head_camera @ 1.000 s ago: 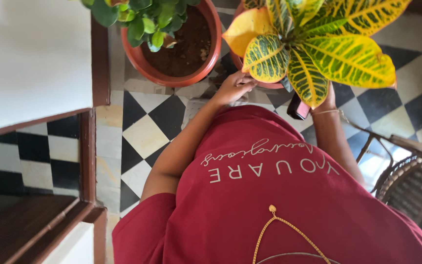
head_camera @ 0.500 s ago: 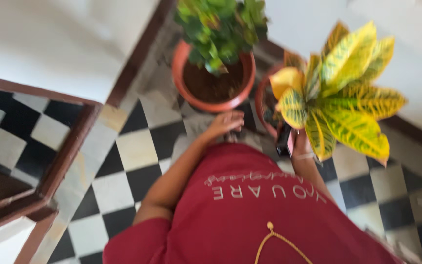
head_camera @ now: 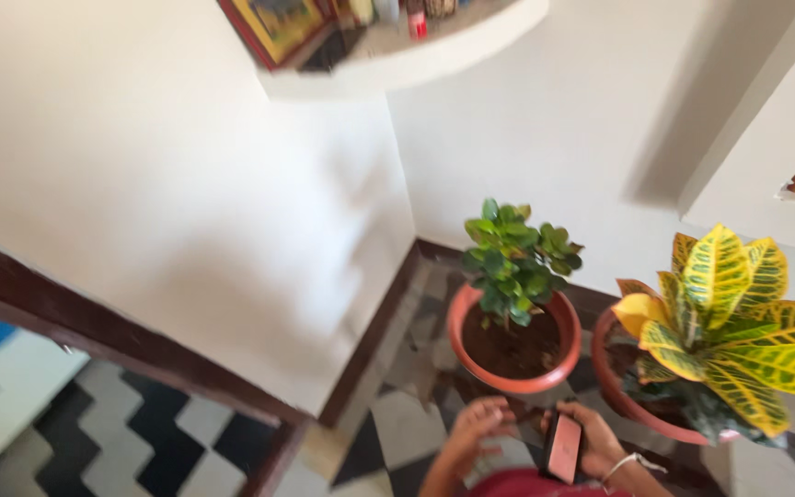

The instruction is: The person uses a spray bottle to mist the leaves of two potted plants. They then wipe the leaves of both plants with their fingers to clean them. The person alternates between the two plants, repeating the misting and wiping process.

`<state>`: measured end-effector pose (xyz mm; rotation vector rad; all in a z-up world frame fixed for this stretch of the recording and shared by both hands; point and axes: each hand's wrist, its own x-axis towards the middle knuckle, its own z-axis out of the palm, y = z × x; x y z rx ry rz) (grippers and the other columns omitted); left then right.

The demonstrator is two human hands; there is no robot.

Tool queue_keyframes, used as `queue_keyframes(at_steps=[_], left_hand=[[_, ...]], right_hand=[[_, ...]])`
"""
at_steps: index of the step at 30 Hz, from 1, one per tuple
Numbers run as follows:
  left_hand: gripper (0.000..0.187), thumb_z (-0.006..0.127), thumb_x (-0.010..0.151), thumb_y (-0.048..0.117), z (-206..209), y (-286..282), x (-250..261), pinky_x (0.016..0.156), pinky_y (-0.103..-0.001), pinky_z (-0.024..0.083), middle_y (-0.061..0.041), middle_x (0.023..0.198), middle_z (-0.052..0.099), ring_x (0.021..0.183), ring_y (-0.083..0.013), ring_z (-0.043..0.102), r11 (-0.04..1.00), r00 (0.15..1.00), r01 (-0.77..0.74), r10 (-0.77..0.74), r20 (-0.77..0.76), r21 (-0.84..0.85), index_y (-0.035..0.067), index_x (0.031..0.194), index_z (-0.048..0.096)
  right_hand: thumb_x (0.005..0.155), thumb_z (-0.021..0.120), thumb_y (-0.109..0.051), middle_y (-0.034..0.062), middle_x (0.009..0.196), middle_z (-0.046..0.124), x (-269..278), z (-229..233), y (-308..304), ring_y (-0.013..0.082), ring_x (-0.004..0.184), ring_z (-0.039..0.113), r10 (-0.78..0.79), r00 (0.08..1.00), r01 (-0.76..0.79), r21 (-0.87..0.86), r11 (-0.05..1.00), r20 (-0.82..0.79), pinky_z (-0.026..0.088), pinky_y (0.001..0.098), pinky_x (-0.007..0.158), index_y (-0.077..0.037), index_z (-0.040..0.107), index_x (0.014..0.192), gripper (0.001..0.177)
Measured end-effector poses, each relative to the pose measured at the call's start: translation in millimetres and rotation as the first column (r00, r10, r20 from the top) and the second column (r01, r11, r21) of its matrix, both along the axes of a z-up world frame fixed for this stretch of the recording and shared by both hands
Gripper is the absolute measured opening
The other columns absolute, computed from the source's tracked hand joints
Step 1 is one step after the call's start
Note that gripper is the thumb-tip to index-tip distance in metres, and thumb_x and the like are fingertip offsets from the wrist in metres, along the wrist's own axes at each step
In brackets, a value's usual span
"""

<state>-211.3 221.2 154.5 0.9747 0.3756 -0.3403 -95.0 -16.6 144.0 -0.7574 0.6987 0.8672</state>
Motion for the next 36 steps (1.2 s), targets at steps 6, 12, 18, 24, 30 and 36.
queue_keyframes(at_steps=[6, 12, 18, 24, 30, 36], left_hand=[[0.048, 0.068, 0.102, 0.030, -9, 18, -43, 0.080, -0.030, 0.057, -0.006, 0.119, 0.066, 0.093, -0.0192, 0.069, 0.989, 0.988, 0.146, -0.146, -0.042, -0.007, 0.018, 0.145, 0.053], [0.071, 0.073, 0.098, 0.019, -8, 18, -60, 0.089, -0.031, 0.061, -0.010, 0.126, 0.069, 0.110, -0.0178, 0.072, 0.968, 0.989, 0.121, -0.098, 0.110, -0.221, 0.011, 0.158, 0.034], [0.115, 0.086, 0.085, 0.011, 15, -1, -63, 0.078, -0.032, 0.055, -0.016, 0.119, 0.066, 0.094, -0.0174, 0.070, 0.986, 0.976, 0.160, -0.153, 0.158, -0.035, 0.011, 0.168, 0.006], [0.122, 0.087, 0.087, 0.014, 43, -27, -43, 0.079, -0.031, 0.056, -0.017, 0.118, 0.068, 0.094, -0.0178, 0.070, 0.979, 0.950, 0.182, -0.151, 0.272, -0.093, 0.012, 0.171, -0.002], [0.106, 0.081, 0.070, 0.001, 79, -30, -17, 0.083, -0.038, 0.055, -0.011, 0.110, 0.063, 0.096, -0.0231, 0.064, 0.985, 0.955, 0.144, -0.113, 0.274, -0.098, 0.007, 0.163, 0.032], [0.085, 0.086, 0.069, 0.013, 63, -25, 8, 0.100, -0.038, 0.050, -0.002, 0.116, 0.064, 0.111, -0.0200, 0.062, 0.998, 0.917, 0.000, -0.024, 0.397, 0.061, 0.000, 0.147, 0.055]], right_hand=[[0.095, 0.062, -0.019, 0.0074, 0.100, 0.067, -45, 37, 72, 0.0272, 0.096, 0.065, 0.118, 0.993, -0.117, -0.072, 0.990, 0.001, 0.055, 0.0507, 0.085, -0.010, 0.059, 0.112, 0.019], [0.095, 0.052, -0.016, 0.0069, 0.131, 0.065, -89, 113, 95, 0.0251, 0.113, 0.063, 0.117, 0.987, -0.106, -0.108, 0.988, 0.111, 0.053, 0.0506, 0.086, -0.023, 0.048, 0.143, 0.049], [0.093, 0.048, -0.027, 0.0045, 0.146, 0.059, -127, 137, 70, 0.0223, 0.117, 0.061, 0.072, 0.968, -0.076, 0.005, 0.997, 0.240, 0.052, 0.0432, 0.080, -0.027, 0.039, 0.154, 0.061], [0.091, 0.051, -0.027, 0.0028, 0.154, 0.048, -129, 155, 39, 0.0226, 0.124, 0.055, 0.052, 0.942, -0.034, -0.060, 0.998, 0.332, 0.050, 0.0426, 0.087, -0.030, 0.030, 0.160, 0.072], [0.089, 0.055, -0.020, 0.0011, 0.158, 0.045, -103, 180, -3, 0.0245, 0.124, 0.059, 0.116, 0.818, 0.080, -0.312, 0.947, 0.563, 0.048, 0.0395, 0.095, -0.025, 0.030, 0.158, 0.073], [0.095, 0.055, -0.016, 0.0130, 0.137, 0.062, -66, 158, -64, 0.0276, 0.111, 0.066, 0.112, 0.816, 0.120, -0.354, 0.927, 0.568, 0.049, 0.0403, 0.095, -0.007, 0.050, 0.145, 0.051]])
